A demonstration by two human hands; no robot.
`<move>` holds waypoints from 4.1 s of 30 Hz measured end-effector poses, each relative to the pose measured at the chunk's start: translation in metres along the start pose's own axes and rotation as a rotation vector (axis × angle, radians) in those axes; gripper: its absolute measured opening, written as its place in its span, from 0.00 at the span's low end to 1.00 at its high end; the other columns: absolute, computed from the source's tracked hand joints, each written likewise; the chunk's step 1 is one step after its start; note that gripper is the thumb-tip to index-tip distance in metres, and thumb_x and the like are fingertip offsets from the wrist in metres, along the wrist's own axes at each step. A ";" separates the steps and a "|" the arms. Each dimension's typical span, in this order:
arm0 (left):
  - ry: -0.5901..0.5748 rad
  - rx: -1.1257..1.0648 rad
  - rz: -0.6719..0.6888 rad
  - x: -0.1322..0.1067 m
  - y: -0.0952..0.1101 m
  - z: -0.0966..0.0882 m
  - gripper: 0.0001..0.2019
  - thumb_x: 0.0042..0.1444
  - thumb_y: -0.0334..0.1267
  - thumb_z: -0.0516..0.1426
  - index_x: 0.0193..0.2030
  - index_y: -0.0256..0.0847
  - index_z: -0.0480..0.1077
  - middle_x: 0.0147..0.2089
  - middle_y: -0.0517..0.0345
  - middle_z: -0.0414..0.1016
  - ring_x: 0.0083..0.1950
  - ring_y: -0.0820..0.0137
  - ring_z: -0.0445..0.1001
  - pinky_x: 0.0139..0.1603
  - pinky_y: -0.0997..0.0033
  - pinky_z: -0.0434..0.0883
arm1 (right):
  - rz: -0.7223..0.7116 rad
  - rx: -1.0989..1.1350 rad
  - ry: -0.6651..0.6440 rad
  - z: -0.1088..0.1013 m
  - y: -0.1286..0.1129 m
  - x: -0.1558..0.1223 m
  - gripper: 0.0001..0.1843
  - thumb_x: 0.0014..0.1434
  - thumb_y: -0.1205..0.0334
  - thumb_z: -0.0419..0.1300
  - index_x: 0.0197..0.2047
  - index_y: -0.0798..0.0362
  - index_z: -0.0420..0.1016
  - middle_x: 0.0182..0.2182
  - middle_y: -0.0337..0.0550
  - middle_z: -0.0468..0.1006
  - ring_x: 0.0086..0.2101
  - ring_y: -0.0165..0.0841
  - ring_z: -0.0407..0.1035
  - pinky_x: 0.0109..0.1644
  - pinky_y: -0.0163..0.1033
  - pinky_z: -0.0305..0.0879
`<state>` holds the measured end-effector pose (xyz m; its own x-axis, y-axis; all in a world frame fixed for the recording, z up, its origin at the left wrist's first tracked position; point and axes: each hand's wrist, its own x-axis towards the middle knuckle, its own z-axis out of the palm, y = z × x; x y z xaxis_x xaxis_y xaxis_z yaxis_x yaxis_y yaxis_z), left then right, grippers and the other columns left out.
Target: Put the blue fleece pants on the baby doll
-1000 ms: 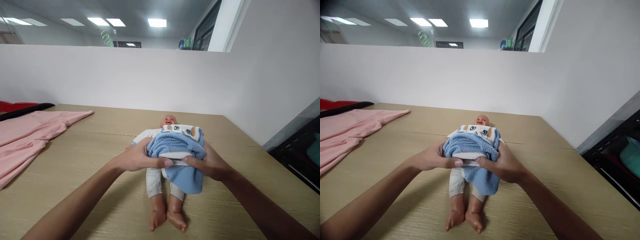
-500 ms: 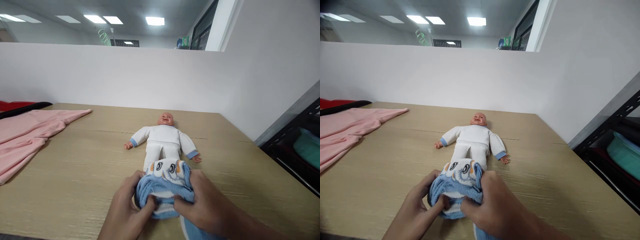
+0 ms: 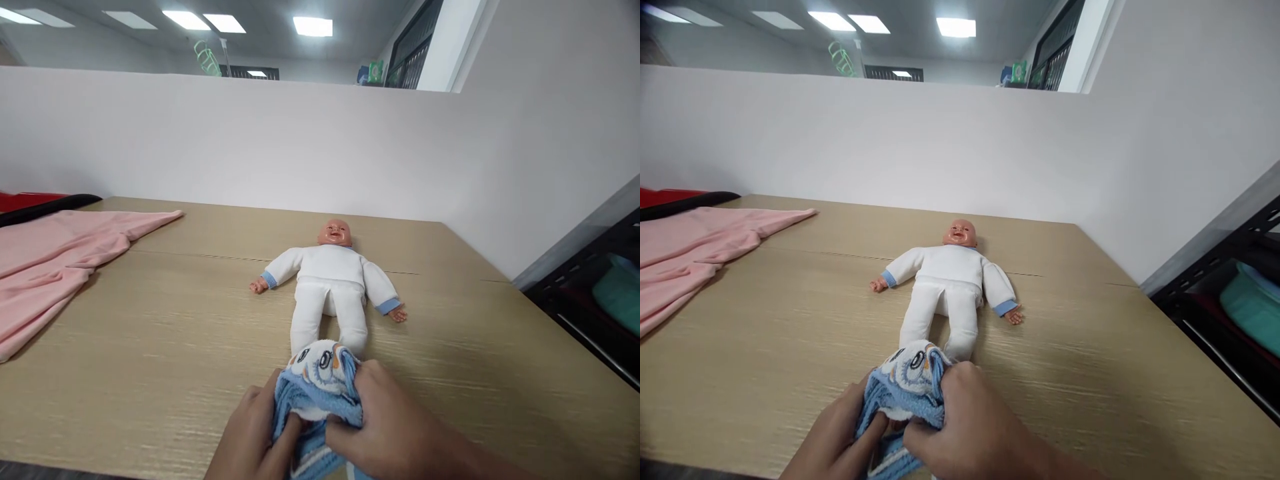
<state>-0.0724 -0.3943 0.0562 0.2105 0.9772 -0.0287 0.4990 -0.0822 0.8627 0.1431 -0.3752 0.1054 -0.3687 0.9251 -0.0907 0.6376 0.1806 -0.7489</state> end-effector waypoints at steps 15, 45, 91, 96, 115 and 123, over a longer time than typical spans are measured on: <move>-0.003 0.221 0.011 0.013 -0.042 0.020 0.25 0.70 0.45 0.50 0.70 0.42 0.66 0.68 0.41 0.75 0.67 0.47 0.72 0.71 0.34 0.60 | 0.070 -0.269 -0.052 0.014 0.008 0.010 0.15 0.56 0.59 0.63 0.46 0.50 0.81 0.51 0.52 0.81 0.47 0.49 0.78 0.51 0.48 0.69; -0.132 -0.103 0.262 0.069 -0.015 -0.043 0.11 0.67 0.43 0.59 0.50 0.41 0.76 0.55 0.49 0.77 0.61 0.57 0.73 0.69 0.58 0.69 | -0.254 0.231 -0.016 -0.039 0.068 0.049 0.30 0.59 0.45 0.75 0.59 0.52 0.79 0.55 0.49 0.82 0.54 0.46 0.76 0.63 0.51 0.73; -1.488 -0.341 0.203 0.200 0.036 0.012 0.26 0.39 0.37 0.80 0.45 0.36 0.82 0.45 0.57 0.86 0.44 0.66 0.82 0.48 0.74 0.81 | 0.017 0.817 -0.133 -0.064 0.127 0.015 0.26 0.65 0.37 0.68 0.51 0.50 0.84 0.42 0.44 0.82 0.45 0.39 0.76 0.54 0.44 0.72; -1.387 -0.359 0.300 0.201 0.033 0.015 0.18 0.52 0.42 0.75 0.47 0.36 0.82 0.46 0.57 0.86 0.46 0.67 0.82 0.55 0.73 0.80 | 0.020 0.720 -0.315 -0.068 0.122 0.016 0.30 0.68 0.36 0.64 0.61 0.51 0.80 0.49 0.47 0.81 0.50 0.41 0.76 0.60 0.47 0.71; -1.230 -0.390 0.331 0.206 0.020 0.011 0.23 0.61 0.50 0.69 0.56 0.37 0.79 0.55 0.52 0.84 0.59 0.62 0.80 0.68 0.62 0.75 | 0.014 0.847 -0.257 -0.049 0.130 0.011 0.31 0.67 0.35 0.65 0.63 0.47 0.79 0.48 0.44 0.84 0.47 0.37 0.77 0.57 0.43 0.74; -1.306 -0.523 0.144 0.205 0.011 0.014 0.31 0.43 0.46 0.79 0.53 0.38 0.80 0.47 0.57 0.84 0.46 0.68 0.81 0.52 0.74 0.80 | -0.135 0.826 -0.178 -0.050 0.108 0.017 0.52 0.48 0.46 0.82 0.70 0.48 0.68 0.57 0.51 0.81 0.59 0.49 0.76 0.64 0.52 0.72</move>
<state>-0.0123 -0.1972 0.0526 0.9913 0.0604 -0.1173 0.1032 0.1986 0.9746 0.2397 -0.3237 0.0557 -0.5504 0.8347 -0.0166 -0.0912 -0.0799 -0.9926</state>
